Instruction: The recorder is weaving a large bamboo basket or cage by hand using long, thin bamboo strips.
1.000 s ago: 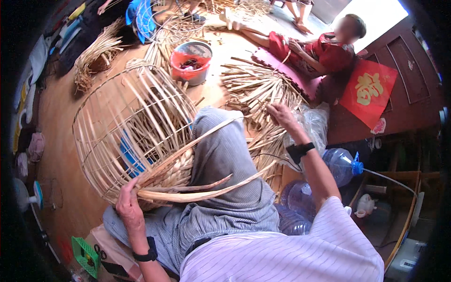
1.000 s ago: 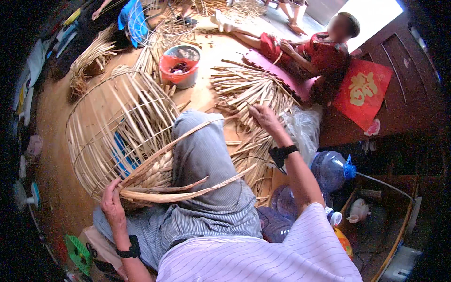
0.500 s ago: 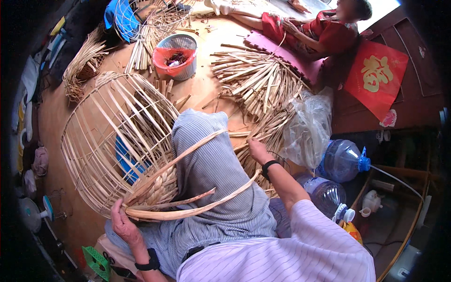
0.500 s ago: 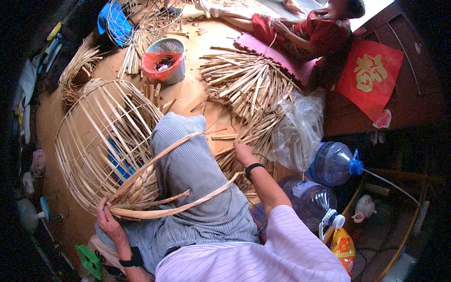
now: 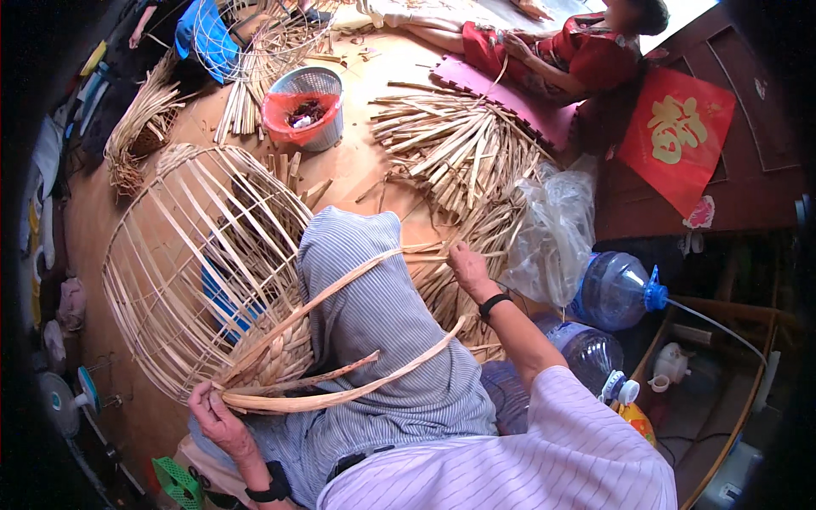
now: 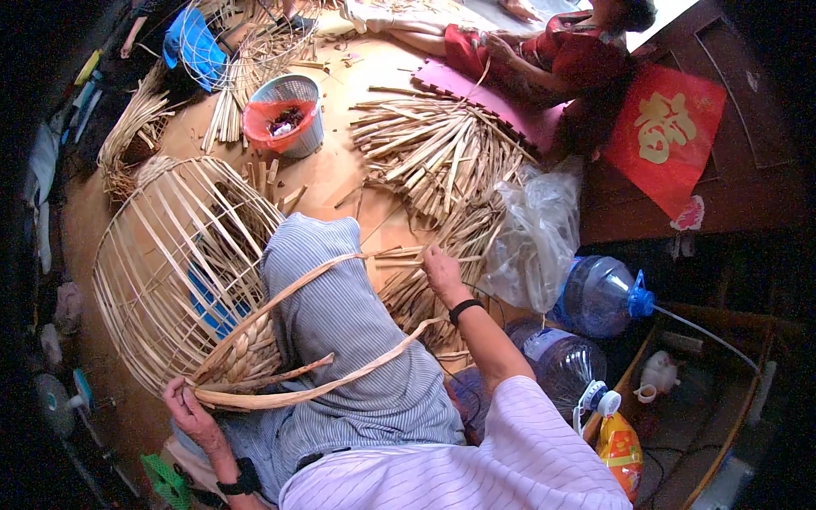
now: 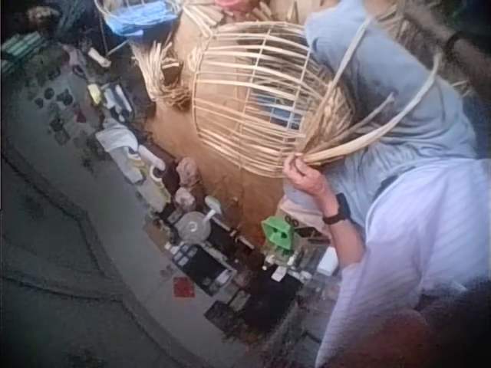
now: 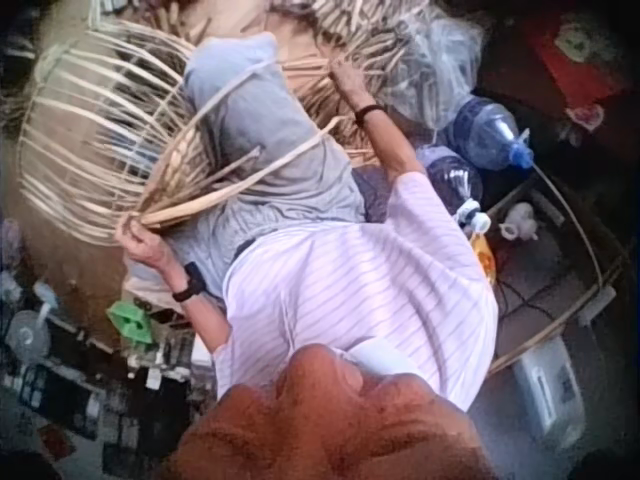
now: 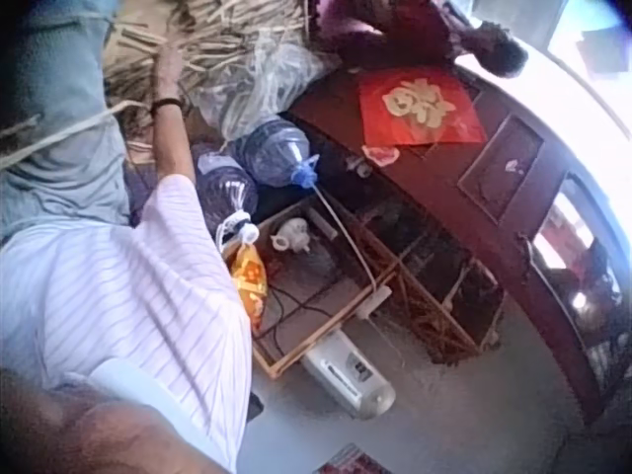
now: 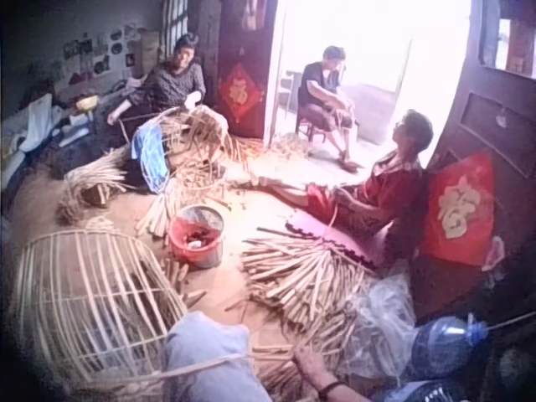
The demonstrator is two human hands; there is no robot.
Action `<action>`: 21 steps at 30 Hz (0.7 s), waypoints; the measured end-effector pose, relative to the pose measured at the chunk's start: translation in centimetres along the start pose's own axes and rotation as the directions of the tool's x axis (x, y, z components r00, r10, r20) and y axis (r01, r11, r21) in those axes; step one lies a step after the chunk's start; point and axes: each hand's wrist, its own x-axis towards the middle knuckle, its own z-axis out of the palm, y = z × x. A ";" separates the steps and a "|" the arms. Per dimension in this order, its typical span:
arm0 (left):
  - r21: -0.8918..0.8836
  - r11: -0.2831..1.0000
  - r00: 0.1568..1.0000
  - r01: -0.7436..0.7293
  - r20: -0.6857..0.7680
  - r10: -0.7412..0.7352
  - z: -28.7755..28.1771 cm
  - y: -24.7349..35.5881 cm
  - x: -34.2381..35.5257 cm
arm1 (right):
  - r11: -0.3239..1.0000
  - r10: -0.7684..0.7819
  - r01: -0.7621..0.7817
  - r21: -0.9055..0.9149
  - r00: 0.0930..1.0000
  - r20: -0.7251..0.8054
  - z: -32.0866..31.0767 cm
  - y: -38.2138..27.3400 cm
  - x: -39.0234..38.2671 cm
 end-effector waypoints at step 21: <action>-0.137 0.971 0.928 0.195 0.347 -0.137 -2.6 4.9 2.6 | 0.382 -0.479 0.106 0.918 0.872 0.099 -32.7 -25.1 -4.7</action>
